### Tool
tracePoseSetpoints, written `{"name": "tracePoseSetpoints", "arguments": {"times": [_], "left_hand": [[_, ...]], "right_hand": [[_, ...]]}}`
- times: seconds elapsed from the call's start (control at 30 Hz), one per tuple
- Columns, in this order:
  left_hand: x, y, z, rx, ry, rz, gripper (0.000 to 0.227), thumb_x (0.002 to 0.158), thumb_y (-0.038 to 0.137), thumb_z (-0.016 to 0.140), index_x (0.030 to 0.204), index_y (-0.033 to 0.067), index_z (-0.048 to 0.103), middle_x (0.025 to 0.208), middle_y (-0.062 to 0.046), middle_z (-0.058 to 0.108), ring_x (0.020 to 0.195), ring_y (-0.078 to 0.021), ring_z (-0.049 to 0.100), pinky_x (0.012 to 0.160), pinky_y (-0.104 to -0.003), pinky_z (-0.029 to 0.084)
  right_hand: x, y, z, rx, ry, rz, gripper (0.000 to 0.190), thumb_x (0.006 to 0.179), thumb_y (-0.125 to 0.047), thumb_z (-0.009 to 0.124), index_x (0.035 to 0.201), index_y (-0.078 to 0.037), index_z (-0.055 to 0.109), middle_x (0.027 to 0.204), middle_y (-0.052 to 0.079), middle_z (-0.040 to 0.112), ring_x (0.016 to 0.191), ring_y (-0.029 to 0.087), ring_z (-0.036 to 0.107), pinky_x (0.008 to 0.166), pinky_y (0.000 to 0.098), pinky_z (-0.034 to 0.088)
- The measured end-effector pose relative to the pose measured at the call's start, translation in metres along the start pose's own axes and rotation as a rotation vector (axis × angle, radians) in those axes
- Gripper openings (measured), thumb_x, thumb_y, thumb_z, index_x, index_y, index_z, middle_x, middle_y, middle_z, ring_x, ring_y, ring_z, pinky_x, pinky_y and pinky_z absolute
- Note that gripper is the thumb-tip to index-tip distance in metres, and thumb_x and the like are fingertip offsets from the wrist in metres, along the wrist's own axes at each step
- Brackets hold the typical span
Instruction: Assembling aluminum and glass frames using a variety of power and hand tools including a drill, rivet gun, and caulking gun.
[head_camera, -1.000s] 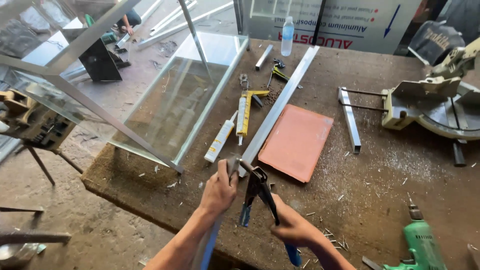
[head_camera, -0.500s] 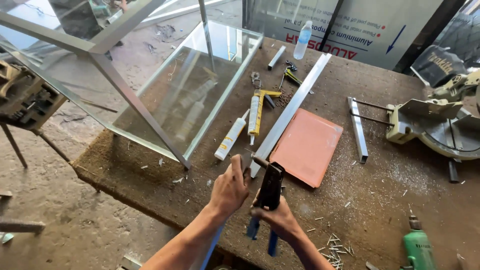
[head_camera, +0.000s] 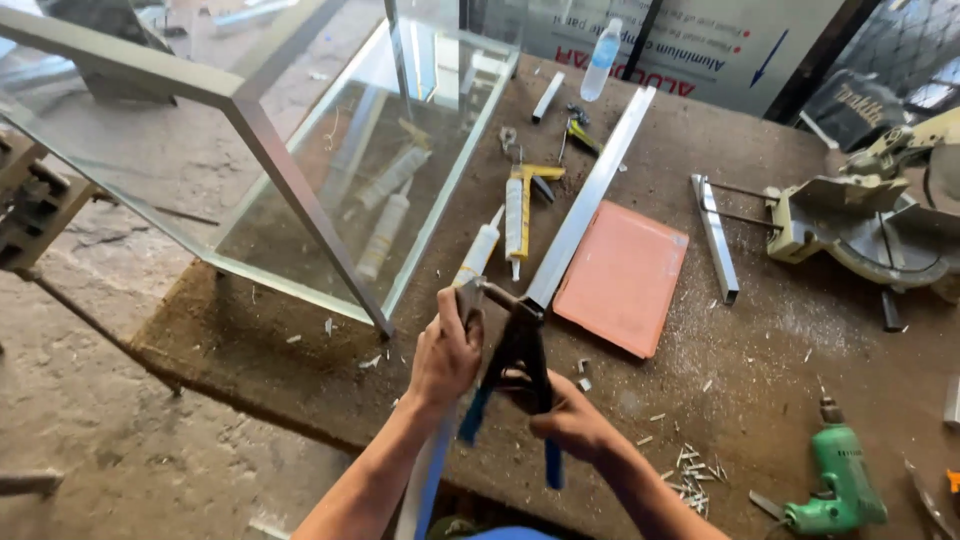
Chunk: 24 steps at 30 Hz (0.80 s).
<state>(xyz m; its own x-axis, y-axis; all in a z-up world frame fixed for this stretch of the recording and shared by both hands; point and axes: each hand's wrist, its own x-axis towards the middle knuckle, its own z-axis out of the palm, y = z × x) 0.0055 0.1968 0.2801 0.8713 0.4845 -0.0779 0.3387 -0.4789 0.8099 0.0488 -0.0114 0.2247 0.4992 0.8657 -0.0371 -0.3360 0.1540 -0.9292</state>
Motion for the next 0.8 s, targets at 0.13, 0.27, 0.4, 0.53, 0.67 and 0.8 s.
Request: {"name": "tracePoseSetpoints", "arguments": {"times": [0.13, 0.27, 0.4, 0.53, 0.67, 0.8], "left_hand": [[-0.002, 0.006, -0.017, 0.006, -0.041, 0.036, 0.028, 0.102, 0.032, 0.049, 0.118, 0.0142, 0.035, 0.107, -0.032, 0.07, 0.086, -0.0653, 0.06, 0.067, -0.066, 0.045], [-0.001, -0.003, -0.015, 0.015, -0.014, 0.107, 0.032, 0.103, 0.034, 0.047, 0.123, 0.0122, 0.033, 0.108, -0.03, 0.071, 0.08, -0.0607, 0.065, 0.064, -0.068, 0.049], [0.0, -0.008, -0.004, 0.083, 0.001, 0.204, 0.038, 0.105, 0.037, 0.046, 0.126, 0.008, 0.031, 0.101, -0.03, 0.071, 0.071, -0.0552, 0.068, 0.057, -0.067, 0.053], [-0.005, -0.002, -0.01, 0.033, -0.087, 0.136, 0.03, 0.105, 0.036, 0.044, 0.12, 0.0129, 0.032, 0.103, -0.03, 0.073, 0.07, -0.0547, 0.069, 0.06, -0.065, 0.054], [-0.004, -0.01, 0.007, 0.12, -0.091, 0.153, 0.038, 0.101, 0.036, 0.042, 0.129, 0.011, 0.035, 0.101, -0.029, 0.068, 0.079, -0.0576, 0.068, 0.069, -0.066, 0.052], [0.002, -0.022, 0.019, 0.169, -0.079, 0.182, 0.04, 0.099, 0.031, 0.042, 0.131, 0.0075, 0.039, 0.099, -0.03, 0.065, 0.084, -0.0619, 0.066, 0.076, -0.07, 0.053]], "right_hand": [[-0.004, 0.014, 0.001, 0.32, 0.019, -0.054, 0.085, 0.067, 0.017, 0.061, 0.149, 0.002, 0.044, 0.14, 0.021, 0.061, 0.132, 0.037, 0.059, 0.122, 0.0542, 0.036], [0.006, -0.014, 0.032, 0.301, -0.032, -0.025, 0.088, 0.064, 0.018, 0.058, 0.15, 0.005, 0.04, 0.149, 0.022, 0.048, 0.137, 0.035, 0.053, 0.119, 0.051, 0.039], [0.012, -0.001, 0.034, 0.17, 0.068, -0.071, 0.071, 0.063, 0.016, 0.06, 0.134, 0.007, 0.058, 0.122, 0.018, 0.071, 0.113, 0.032, 0.07, 0.1, 0.0454, 0.056], [0.012, -0.019, 0.05, 0.099, -0.01, -0.077, 0.055, 0.075, 0.005, 0.068, 0.13, 0.004, 0.062, 0.128, 0.019, 0.069, 0.121, 0.031, 0.066, 0.108, 0.0443, 0.051], [0.026, 0.023, 0.043, -0.123, 0.443, 0.021, 0.032, 0.073, -0.02, 0.093, 0.09, -0.004, 0.07, 0.079, 0.012, 0.072, 0.072, 0.023, 0.07, 0.068, 0.0345, 0.057], [0.046, 0.045, 0.044, -0.189, 0.732, 0.084, 0.024, 0.078, -0.016, 0.09, 0.069, -0.005, 0.07, 0.052, 0.012, 0.067, 0.047, 0.019, 0.066, 0.039, 0.0267, 0.047]]}}
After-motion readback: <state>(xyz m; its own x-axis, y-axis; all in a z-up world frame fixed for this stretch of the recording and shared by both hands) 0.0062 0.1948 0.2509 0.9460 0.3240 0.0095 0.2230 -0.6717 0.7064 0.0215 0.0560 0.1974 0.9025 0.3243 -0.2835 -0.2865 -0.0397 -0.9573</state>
